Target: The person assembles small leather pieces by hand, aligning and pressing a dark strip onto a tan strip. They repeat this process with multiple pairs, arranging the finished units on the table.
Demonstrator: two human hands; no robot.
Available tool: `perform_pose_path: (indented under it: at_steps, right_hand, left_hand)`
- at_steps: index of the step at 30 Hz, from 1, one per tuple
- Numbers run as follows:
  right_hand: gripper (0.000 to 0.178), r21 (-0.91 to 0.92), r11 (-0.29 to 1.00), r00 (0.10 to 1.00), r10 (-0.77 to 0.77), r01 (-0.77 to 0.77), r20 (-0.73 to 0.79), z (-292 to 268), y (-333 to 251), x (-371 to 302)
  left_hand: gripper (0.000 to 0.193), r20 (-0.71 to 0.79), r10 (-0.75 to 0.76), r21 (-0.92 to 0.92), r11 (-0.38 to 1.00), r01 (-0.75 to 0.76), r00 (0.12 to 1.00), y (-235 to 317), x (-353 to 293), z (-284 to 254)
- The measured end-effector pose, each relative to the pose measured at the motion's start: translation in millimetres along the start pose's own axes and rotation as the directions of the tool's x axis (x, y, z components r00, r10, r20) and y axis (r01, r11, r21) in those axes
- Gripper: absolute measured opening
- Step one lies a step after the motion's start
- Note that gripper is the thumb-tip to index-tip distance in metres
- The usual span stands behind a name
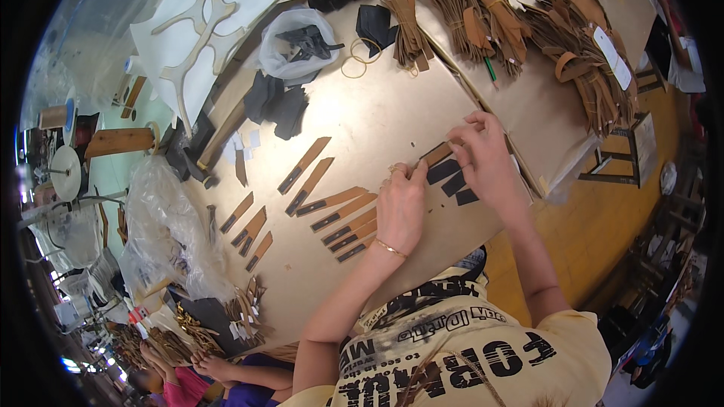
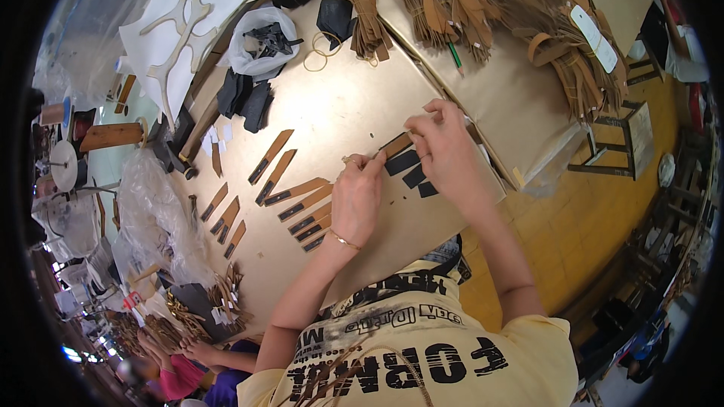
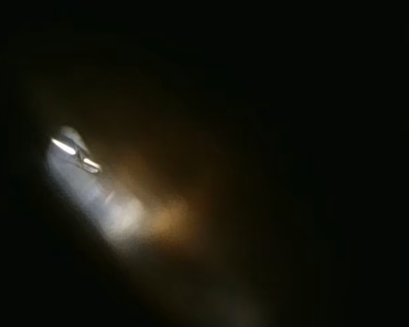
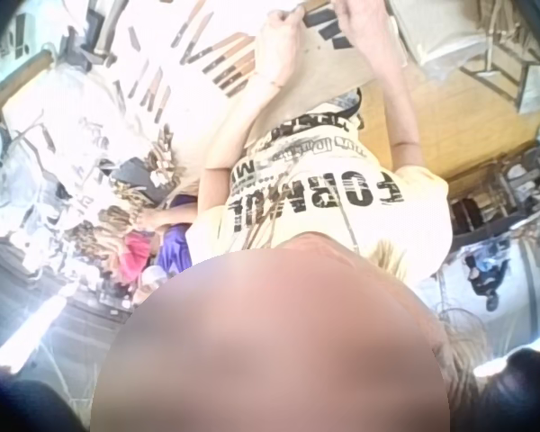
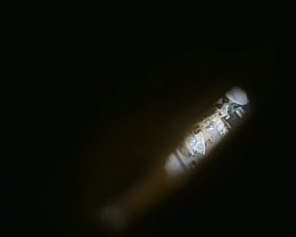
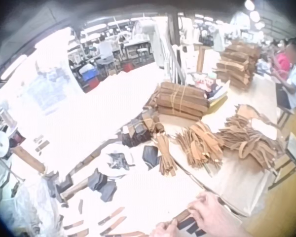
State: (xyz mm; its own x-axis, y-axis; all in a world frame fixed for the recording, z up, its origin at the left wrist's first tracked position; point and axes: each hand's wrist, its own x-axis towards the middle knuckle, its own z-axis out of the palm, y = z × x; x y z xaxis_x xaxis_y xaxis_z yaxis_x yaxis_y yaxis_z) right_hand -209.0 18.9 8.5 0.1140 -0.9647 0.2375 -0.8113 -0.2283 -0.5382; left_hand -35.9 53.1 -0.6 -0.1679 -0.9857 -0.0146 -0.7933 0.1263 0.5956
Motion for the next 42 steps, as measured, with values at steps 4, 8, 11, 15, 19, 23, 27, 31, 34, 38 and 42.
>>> perform_pose_path:
  at_steps: [4, 8, 11, 15, 19, 23, 27, 31, 34, 38, 42]
  right_hand:
    - [0.029, -0.135, 0.951, 0.958, -0.283, 0.277, -0.033, 12.1, -18.5, -18.5]
    - [0.022, 0.054, 0.994, 0.995, -0.101, 0.100, 0.015, 26.8, -36.5, -27.1]
    - [0.018, 0.094, 0.995, 0.999, 0.020, -0.023, 0.028, 30.4, -43.8, -20.0]
    - [0.013, 0.169, 0.966, 0.980, 0.184, -0.194, 0.074, 28.8, -48.7, -5.6]
    - [0.014, 0.448, 0.761, 0.882, 0.382, -0.469, 0.274, 18.8, -41.0, -2.3]
    - [0.012, 0.570, 0.673, 0.882, 0.367, -0.470, 0.295, 18.7, -30.6, -2.9]
    - [0.010, 0.556, 0.648, 0.854, 0.388, -0.520, 0.347, 19.6, -23.8, -2.7]
    - [0.012, 0.520, 0.705, 0.876, 0.365, -0.482, 0.317, 18.2, -24.2, -2.6]
    - [0.012, 0.529, 0.688, 0.867, 0.380, -0.497, 0.321, 18.5, -24.8, -1.7]
    - [0.012, 0.531, 0.689, 0.870, 0.382, -0.493, 0.313, 19.8, -23.8, -1.7]
    - [0.012, 0.543, 0.688, 0.876, 0.376, -0.482, 0.302, 21.7, -23.6, -2.2]
  left_hand:
    - [0.028, 0.022, -0.049, -0.282, 0.958, 0.053, 0.999, -7.7, 8.7, -15.5]
    - [0.031, 0.026, -0.103, -0.422, 0.901, 0.104, 0.994, -9.4, 15.8, -28.7]
    - [0.033, 0.040, -0.108, -0.418, 0.901, 0.115, 0.993, -6.7, 18.2, -34.6]
    - [0.031, -0.148, 0.085, -0.311, 0.942, -0.128, 0.985, -10.0, 18.5, -37.3]
    - [0.018, -0.192, -0.039, -0.327, 0.945, -0.027, 0.981, -15.7, 15.2, -26.3]
    - [0.010, -0.172, -0.112, -0.227, 0.971, 0.072, 0.979, -15.8, 18.1, -8.1]
    - [0.012, -0.208, -0.141, -0.192, 0.976, 0.101, 0.968, -14.3, 20.4, -1.8]
    - [0.013, -0.264, -0.063, -0.187, 0.982, 0.013, 0.962, -32.4, 21.4, -20.0]
    - [0.016, -0.371, -0.187, -0.239, 0.966, 0.102, 0.910, -89.1, 35.7, -59.9]
    - [0.022, -0.561, -0.072, 0.351, 0.881, 0.316, 0.824, -169.8, 46.7, -119.5]
    - [0.021, -0.464, -0.153, 0.308, 0.896, 0.320, 0.873, -189.1, 47.4, -117.4]
